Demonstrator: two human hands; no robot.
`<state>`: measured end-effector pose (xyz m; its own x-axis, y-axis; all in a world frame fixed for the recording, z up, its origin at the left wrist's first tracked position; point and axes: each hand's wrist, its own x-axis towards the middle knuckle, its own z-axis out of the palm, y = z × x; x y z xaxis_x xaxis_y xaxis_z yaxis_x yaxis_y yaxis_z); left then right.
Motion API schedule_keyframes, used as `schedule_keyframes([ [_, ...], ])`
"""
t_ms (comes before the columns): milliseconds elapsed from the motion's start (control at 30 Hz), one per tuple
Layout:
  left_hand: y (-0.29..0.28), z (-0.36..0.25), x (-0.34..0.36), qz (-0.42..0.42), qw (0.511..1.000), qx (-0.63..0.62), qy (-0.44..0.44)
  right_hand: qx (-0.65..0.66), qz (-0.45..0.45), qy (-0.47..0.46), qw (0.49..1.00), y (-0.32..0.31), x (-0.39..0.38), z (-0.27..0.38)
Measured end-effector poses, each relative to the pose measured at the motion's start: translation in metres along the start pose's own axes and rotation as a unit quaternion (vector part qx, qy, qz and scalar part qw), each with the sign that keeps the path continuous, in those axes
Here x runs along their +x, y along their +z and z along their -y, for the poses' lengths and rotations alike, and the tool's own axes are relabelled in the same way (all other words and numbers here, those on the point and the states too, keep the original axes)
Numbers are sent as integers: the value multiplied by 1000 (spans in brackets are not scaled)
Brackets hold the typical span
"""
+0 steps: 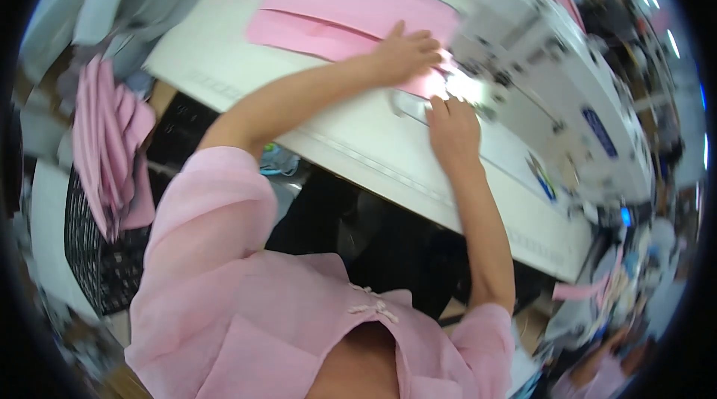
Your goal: Sewing together components of pink bags using an industrial sewing machine.
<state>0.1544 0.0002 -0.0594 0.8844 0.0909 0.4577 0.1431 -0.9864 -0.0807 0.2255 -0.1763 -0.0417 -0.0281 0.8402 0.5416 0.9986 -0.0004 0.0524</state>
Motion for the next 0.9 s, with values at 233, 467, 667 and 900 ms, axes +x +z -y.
schedule_keyframes([
  [233,-64,43,-112,15,938,78,-337,11,-5,-167,986,7,66,77],
  [467,-148,28,-148,192,944,-127,-238,-14,121,-134,983,46,111,81],
  [667,-295,177,-218,-207,862,281,-368,73,110,-160,978,39,99,72],
  [900,-353,280,-295,-97,741,290,-597,94,83,-141,982,35,87,82],
])
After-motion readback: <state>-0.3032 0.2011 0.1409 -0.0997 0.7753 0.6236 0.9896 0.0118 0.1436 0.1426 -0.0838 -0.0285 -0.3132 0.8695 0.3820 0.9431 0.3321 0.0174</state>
